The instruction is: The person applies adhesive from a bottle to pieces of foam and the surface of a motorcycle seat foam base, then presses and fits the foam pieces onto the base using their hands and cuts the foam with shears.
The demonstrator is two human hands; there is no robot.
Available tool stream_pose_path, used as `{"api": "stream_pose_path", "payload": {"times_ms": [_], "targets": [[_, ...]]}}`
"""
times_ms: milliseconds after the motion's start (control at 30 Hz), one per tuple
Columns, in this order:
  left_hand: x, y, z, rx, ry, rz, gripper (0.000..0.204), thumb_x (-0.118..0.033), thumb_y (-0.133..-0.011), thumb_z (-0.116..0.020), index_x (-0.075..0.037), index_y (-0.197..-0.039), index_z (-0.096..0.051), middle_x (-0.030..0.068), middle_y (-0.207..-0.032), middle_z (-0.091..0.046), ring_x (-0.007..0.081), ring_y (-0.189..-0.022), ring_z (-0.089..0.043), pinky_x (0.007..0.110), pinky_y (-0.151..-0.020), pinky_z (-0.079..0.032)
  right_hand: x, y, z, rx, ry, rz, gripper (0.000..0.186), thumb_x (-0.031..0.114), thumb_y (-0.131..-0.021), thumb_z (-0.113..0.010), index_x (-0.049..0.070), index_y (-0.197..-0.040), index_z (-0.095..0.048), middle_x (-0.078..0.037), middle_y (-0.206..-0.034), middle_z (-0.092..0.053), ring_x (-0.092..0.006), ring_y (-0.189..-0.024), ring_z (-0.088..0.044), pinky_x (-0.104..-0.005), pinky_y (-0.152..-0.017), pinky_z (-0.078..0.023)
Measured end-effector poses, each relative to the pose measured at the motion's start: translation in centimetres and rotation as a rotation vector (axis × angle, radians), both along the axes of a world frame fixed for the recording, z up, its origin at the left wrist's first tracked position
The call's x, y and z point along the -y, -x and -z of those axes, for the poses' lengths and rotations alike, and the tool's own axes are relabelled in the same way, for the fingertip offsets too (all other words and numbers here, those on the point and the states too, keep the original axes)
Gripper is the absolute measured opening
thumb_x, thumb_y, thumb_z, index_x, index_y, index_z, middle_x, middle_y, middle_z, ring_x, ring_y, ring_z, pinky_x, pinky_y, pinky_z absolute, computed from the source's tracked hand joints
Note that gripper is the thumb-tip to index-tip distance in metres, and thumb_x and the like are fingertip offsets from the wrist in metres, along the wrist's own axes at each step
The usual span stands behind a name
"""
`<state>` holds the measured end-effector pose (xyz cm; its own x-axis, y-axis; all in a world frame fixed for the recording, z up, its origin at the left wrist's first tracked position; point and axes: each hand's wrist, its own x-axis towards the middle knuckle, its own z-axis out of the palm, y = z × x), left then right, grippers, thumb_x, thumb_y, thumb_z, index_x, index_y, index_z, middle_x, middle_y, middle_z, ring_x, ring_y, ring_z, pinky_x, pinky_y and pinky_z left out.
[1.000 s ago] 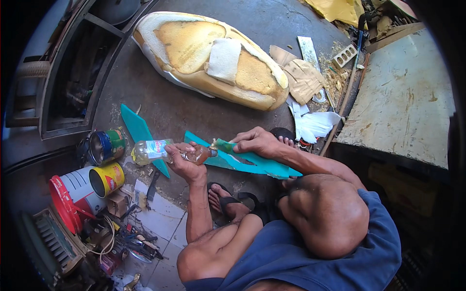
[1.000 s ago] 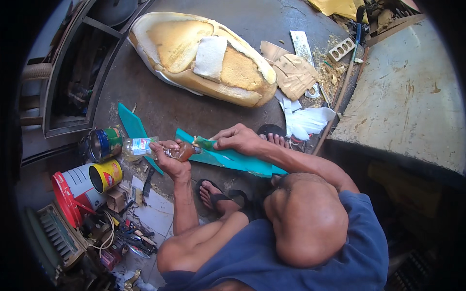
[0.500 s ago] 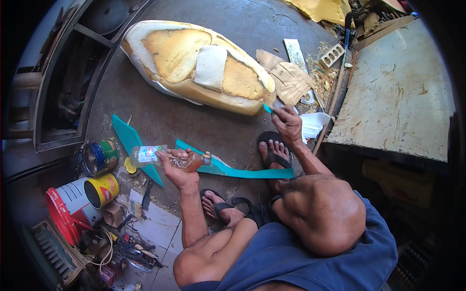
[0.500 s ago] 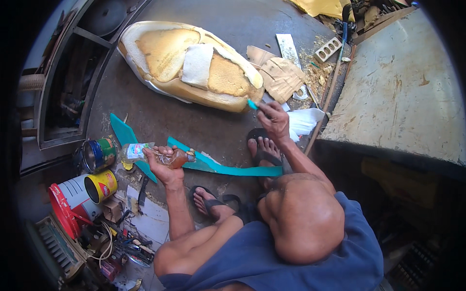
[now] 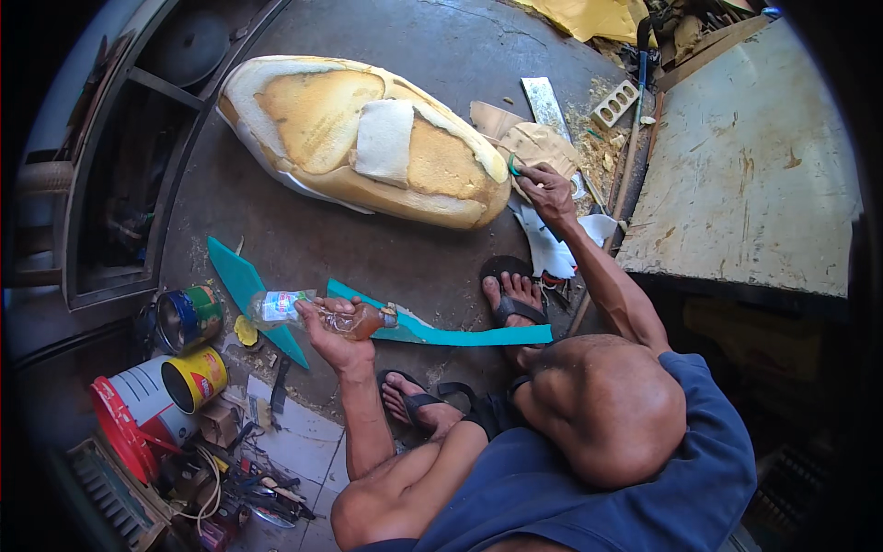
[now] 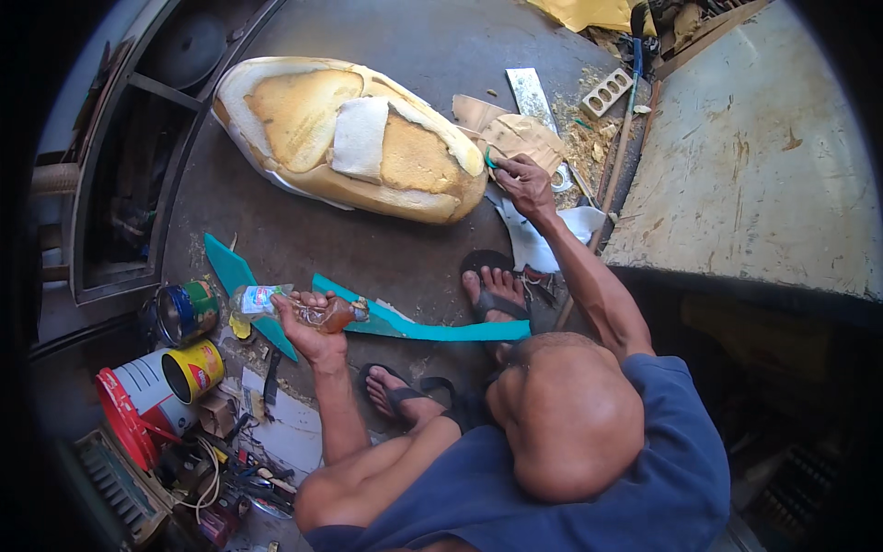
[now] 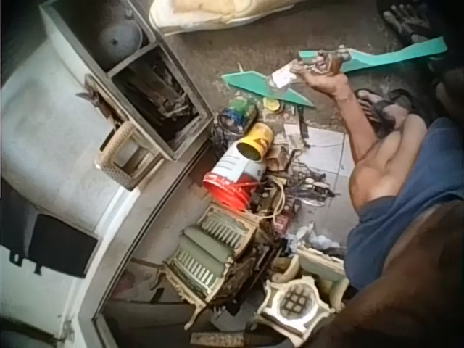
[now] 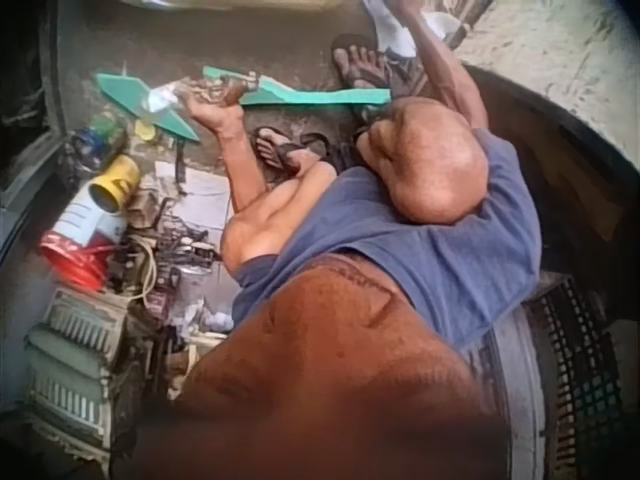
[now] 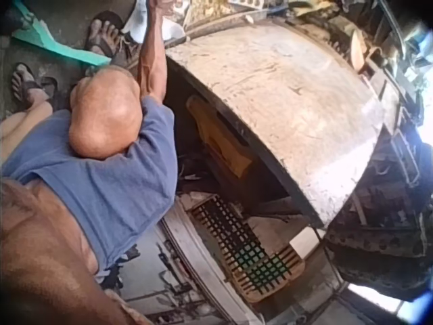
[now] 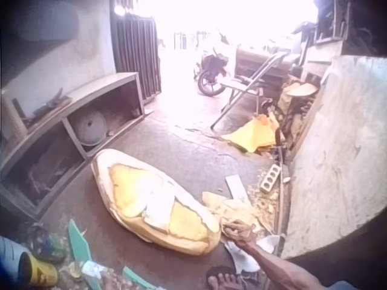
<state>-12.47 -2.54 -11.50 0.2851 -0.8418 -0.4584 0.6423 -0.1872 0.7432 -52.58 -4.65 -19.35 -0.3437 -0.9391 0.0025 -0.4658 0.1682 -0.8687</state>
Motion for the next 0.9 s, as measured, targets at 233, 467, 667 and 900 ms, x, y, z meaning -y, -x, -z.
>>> {"api": "stream_pose_path", "payload": {"times_ms": [233, 467, 667, 900], "targets": [[-0.5, -0.6, 0.0, 0.023, -0.012, 0.004, 0.039, -0.052, -0.101, -0.054, -0.014, -0.094, -0.053, 0.0, -0.065, -0.052, 0.0152, -0.063, -0.055, 0.042, -0.076, -0.052, -6.5, -7.0, -1.3, -0.278, 0.132, -0.213, 0.032, 0.01, -0.08, -0.074, 0.011, -0.112, -0.076, -0.012, -0.091, -0.067, -0.0262, -0.084, -0.064, -0.0367, -0.075, -0.053], [-0.4, -0.3, -0.2, -0.02, 0.022, 0.012, 0.038, -0.052, -0.101, -0.054, -0.014, -0.094, -0.053, 0.0007, -0.066, -0.053, 0.0155, -0.065, -0.056, 0.042, -0.076, -0.052, -2.2, -3.3, -3.1, -0.352, 0.153, 0.151, 0.023, 0.017, -0.086, -0.07, 0.007, -0.106, -0.077, -0.016, -0.091, -0.07, -0.0298, -0.084, -0.068, -0.0368, -0.075, -0.054], [-0.2, -1.1, -0.8, -0.033, 0.051, -0.033, 0.038, -0.051, -0.101, -0.054, -0.014, -0.094, -0.053, 0.0008, -0.067, -0.054, 0.0157, -0.065, -0.056, 0.042, -0.076, -0.052, -3.3, -6.1, -3.0, -0.167, 0.137, -0.126, 0.027, 0.018, -0.083, -0.072, 0.008, -0.108, -0.077, -0.012, -0.092, -0.069, -0.0252, -0.08, -0.067, -0.0342, -0.074, -0.054], [-0.3, -1.7, -0.8, -0.054, 0.048, -0.024, 0.038, -0.051, -0.101, -0.055, -0.013, -0.094, -0.053, 0.0008, -0.068, -0.054, 0.0158, -0.065, -0.057, 0.042, -0.076, -0.052, 4.9, -1.0, -3.8, -0.131, -0.113, -0.037, 0.035, 0.028, -0.088, -0.063, 0.007, -0.112, -0.076, -0.016, -0.098, -0.07, -0.0288, -0.088, -0.066, -0.0354, -0.082, -0.051]]}}
